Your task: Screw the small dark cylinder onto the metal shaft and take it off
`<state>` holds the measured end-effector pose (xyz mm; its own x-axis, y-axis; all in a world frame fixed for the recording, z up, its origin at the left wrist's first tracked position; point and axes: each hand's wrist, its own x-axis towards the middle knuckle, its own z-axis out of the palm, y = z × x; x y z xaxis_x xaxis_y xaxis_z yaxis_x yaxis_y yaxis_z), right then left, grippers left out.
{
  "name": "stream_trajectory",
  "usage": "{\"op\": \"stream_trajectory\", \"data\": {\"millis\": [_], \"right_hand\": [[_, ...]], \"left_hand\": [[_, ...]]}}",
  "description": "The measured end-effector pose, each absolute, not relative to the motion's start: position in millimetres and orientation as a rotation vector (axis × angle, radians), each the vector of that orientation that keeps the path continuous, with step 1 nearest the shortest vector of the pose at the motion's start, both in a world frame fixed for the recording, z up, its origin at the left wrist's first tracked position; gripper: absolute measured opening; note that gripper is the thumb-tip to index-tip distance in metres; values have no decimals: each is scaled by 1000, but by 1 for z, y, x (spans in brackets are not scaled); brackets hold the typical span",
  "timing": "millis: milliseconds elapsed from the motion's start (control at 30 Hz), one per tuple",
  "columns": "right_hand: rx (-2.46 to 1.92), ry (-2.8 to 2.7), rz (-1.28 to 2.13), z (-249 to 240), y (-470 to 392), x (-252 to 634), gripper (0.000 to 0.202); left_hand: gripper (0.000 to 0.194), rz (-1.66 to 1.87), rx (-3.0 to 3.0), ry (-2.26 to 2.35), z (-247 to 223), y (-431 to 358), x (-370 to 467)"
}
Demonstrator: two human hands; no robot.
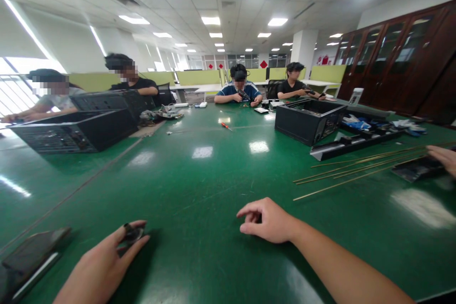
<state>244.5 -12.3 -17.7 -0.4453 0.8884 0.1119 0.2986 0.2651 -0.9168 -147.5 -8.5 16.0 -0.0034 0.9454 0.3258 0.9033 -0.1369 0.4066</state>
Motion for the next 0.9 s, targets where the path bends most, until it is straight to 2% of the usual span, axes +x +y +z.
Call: {"op": "stream_trajectory", "data": {"millis": [67,167,267,433,600,767,900], "right_hand": [[-1067,-1845,1195,-17,-11,245,47],[-1064,-1757,1212,-17,-10,248,65],[-1045,-1716,1180,-16,-9,251,69],[-1049,-1823,1124,-15,-12,250,58],[-1090,-1946,1044,-14,-17,244,36],[-1071,-2014,905,-11,-22,239,35],[-1041,-2057,802,-10,-24,238,24]], "left_hand": [[40,692,2264,1849,34,-7,-99],[38,593,2459,1541,46,-4,-30],[37,546,2542,1426,39,-4,17],[20,561,2460,1277,15,-10,30],[22,578,2394,1319,11,-13,19],[20,634,2414,1300,13,-14,18],[18,683,2490,1193,10,-16,20]]}}
